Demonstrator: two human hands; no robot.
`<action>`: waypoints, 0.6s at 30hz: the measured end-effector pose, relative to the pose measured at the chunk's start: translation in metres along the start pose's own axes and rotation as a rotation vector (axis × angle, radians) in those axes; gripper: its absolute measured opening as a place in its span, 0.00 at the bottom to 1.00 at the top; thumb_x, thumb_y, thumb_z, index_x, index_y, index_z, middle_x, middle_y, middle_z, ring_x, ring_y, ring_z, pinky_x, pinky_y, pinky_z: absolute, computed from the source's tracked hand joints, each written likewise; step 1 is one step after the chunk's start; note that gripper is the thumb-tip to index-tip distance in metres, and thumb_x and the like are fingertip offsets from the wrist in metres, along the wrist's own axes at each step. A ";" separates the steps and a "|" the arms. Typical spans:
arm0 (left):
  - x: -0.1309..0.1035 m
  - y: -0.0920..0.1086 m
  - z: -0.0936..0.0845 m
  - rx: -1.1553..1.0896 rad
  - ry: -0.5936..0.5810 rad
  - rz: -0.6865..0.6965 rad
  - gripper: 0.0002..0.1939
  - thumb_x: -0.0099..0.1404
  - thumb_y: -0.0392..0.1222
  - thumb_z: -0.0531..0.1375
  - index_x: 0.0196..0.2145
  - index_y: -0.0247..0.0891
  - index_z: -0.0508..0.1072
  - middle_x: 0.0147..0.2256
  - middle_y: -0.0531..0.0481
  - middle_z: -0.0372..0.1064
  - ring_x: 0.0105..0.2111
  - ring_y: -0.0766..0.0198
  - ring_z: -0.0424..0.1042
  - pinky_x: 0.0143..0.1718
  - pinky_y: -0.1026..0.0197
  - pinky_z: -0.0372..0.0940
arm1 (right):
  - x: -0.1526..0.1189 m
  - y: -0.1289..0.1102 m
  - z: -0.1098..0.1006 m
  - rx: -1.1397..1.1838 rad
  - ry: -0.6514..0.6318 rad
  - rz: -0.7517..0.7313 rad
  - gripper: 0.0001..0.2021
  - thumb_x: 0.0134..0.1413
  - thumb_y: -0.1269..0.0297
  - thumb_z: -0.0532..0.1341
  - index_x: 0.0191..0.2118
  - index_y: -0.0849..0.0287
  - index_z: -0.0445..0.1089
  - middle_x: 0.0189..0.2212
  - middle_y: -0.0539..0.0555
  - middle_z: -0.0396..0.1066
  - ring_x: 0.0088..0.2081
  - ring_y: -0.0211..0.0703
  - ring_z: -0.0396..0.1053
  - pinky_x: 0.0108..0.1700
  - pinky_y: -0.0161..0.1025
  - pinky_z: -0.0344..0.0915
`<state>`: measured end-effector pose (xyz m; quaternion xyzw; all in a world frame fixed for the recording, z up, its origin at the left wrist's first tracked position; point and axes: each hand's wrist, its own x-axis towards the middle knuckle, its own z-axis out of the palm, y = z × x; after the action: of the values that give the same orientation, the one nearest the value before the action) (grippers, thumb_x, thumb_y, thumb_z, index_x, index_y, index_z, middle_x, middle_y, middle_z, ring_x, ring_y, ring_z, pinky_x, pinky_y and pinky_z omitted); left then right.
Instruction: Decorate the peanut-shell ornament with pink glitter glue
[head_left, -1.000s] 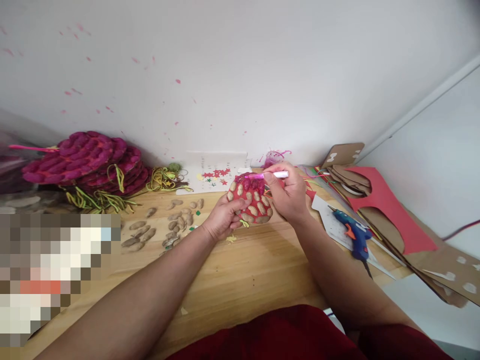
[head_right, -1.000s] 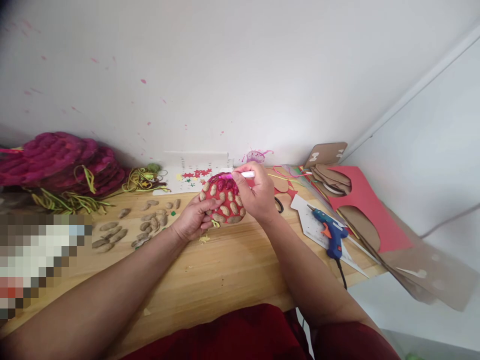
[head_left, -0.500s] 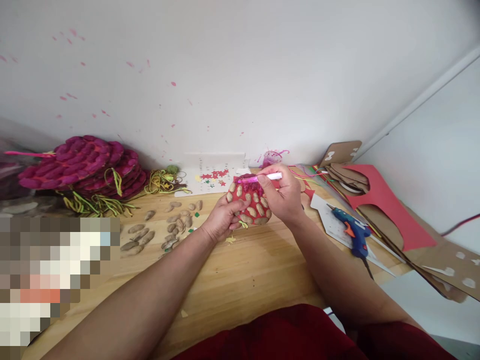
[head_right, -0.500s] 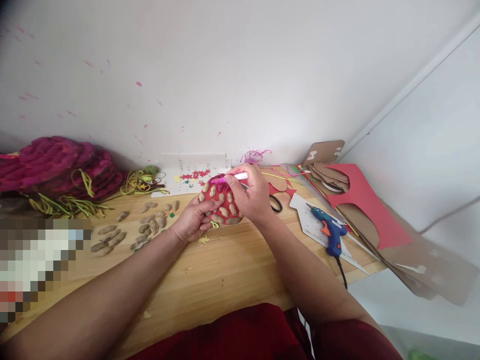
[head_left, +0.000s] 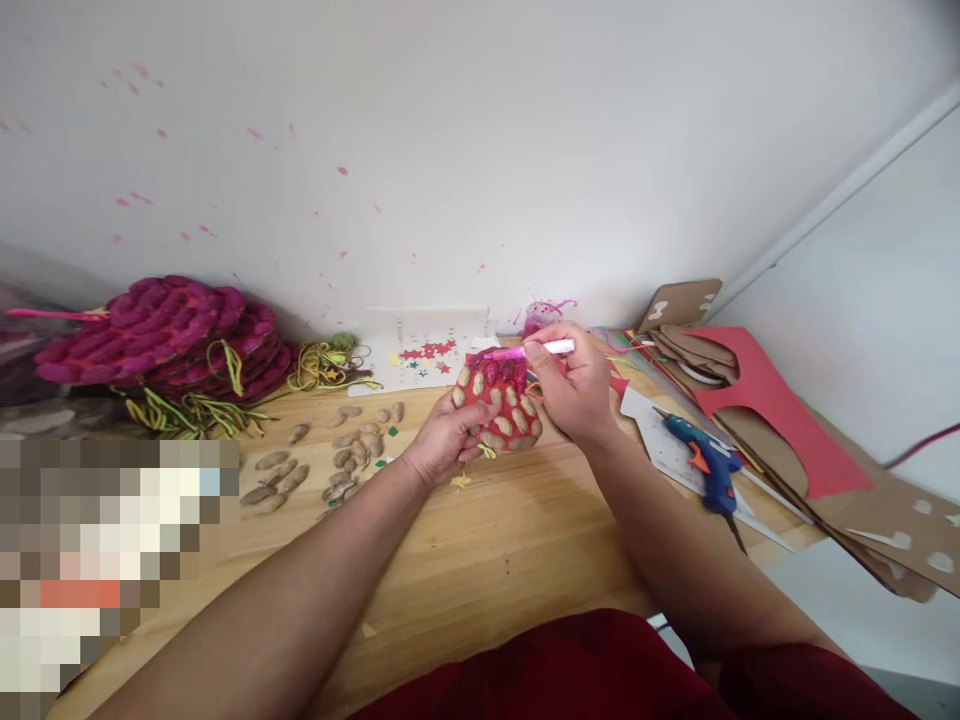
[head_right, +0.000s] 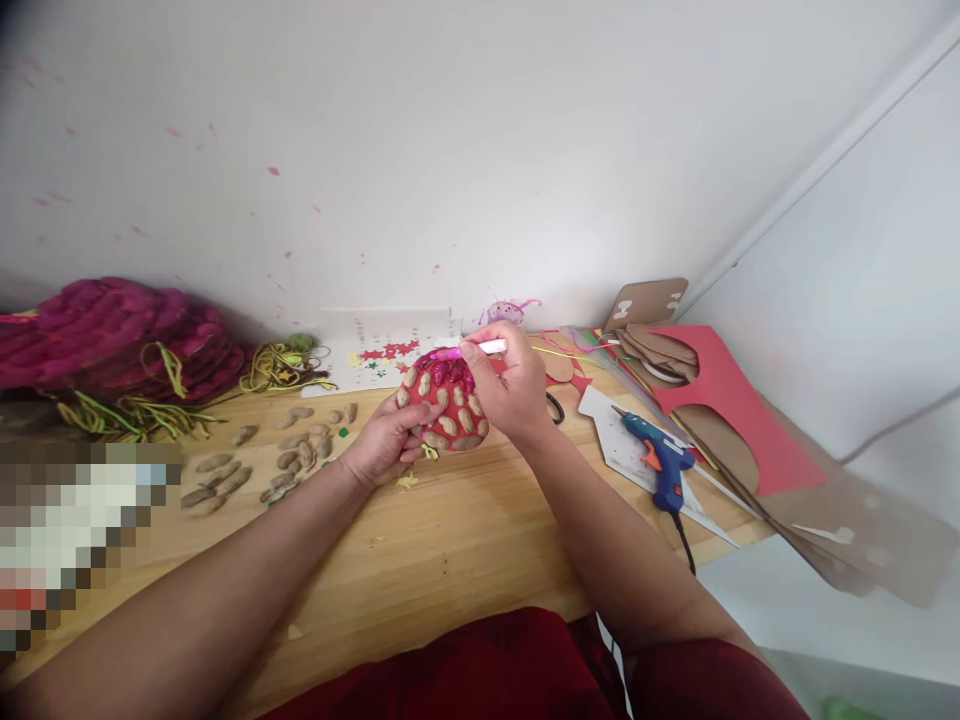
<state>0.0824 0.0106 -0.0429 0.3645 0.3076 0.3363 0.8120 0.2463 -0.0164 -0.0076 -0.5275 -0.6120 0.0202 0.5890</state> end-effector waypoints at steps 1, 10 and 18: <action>0.000 0.000 0.000 0.002 -0.004 0.000 0.25 0.42 0.44 0.75 0.28 0.39 0.63 0.16 0.63 0.59 0.11 0.79 0.45 0.11 0.73 0.39 | 0.000 -0.001 0.000 0.015 -0.008 0.002 0.03 0.63 0.62 0.63 0.38 0.54 0.71 0.35 0.50 0.76 0.38 0.42 0.73 0.44 0.43 0.68; 0.001 -0.002 -0.002 0.006 -0.012 0.004 0.24 0.44 0.44 0.75 0.29 0.40 0.63 0.17 0.63 0.60 0.11 0.79 0.44 0.11 0.73 0.38 | 0.002 -0.001 -0.002 -0.009 0.027 0.028 0.03 0.62 0.63 0.64 0.38 0.55 0.71 0.35 0.51 0.76 0.37 0.42 0.73 0.43 0.42 0.68; 0.000 -0.001 -0.001 0.014 -0.008 0.004 0.25 0.43 0.44 0.75 0.29 0.40 0.63 0.17 0.63 0.60 0.11 0.80 0.45 0.11 0.73 0.38 | 0.001 -0.001 -0.001 0.036 -0.012 0.050 0.04 0.62 0.62 0.64 0.38 0.55 0.71 0.33 0.50 0.76 0.35 0.41 0.72 0.41 0.41 0.68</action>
<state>0.0819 0.0105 -0.0445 0.3721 0.3062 0.3342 0.8100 0.2468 -0.0165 -0.0059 -0.5316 -0.6018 0.0490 0.5941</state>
